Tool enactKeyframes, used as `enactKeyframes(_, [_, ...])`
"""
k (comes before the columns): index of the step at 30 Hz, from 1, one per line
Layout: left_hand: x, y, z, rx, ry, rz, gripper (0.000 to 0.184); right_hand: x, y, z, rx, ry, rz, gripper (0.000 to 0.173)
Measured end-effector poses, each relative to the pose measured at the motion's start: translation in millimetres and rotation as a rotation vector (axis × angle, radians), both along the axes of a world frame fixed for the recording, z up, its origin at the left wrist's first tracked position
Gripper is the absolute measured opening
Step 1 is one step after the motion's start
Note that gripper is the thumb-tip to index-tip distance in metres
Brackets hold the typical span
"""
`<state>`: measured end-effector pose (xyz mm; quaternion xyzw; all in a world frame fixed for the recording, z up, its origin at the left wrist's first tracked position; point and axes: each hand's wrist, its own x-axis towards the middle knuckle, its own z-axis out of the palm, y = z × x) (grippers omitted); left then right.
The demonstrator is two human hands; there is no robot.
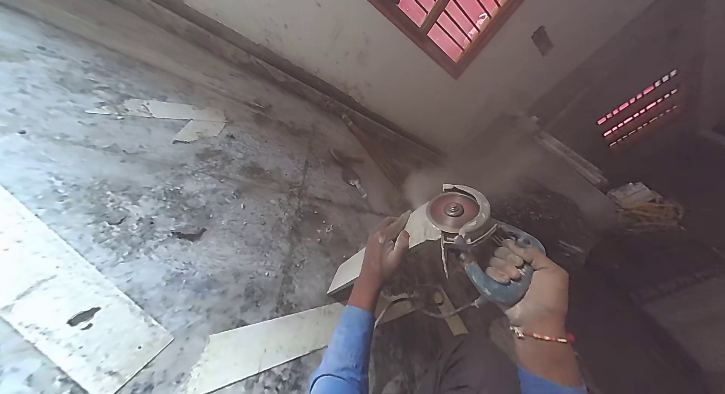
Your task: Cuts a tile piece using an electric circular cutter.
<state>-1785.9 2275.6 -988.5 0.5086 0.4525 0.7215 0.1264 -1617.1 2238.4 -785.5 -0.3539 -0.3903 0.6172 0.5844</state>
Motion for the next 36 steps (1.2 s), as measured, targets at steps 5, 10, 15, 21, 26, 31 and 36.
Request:
enactKeyframes(5, [0.9,-0.2,0.4,0.015,-0.01,0.0,0.078,1.1,-2.1,0.5,-0.01,0.031,0.011,0.035])
enactKeyframes(10, [1.4,-0.3,1.0,0.016,-0.011,-0.001,0.081,3.0,-3.1,0.4,-0.019,0.03,0.012,0.035])
enactKeyframes(15, [1.6,-0.4,-0.1,0.013,-0.006,0.002,0.079,2.2,-6.7,0.3,-0.014,0.016,-0.002,0.034])
enactKeyframes(21, [2.4,-0.7,0.8,0.007,0.0,0.015,0.074,4.7,-7.6,0.0,-0.013,0.017,0.015,0.033])
enactKeyframes(26, [2.4,-1.1,0.8,0.0,-0.003,0.014,0.073,4.5,-9.5,-0.4,-0.004,0.007,0.003,0.035])
enactKeyframes(31, [2.9,-0.2,-0.3,-0.01,-0.011,0.011,0.073,6.2,-8.9,-2.1,-0.001,0.001,-0.004,0.037])
enactKeyframes(36, [2.8,1.2,0.1,-0.01,-0.013,0.005,0.076,6.1,-10.2,-1.7,0.0,0.021,0.021,0.036])
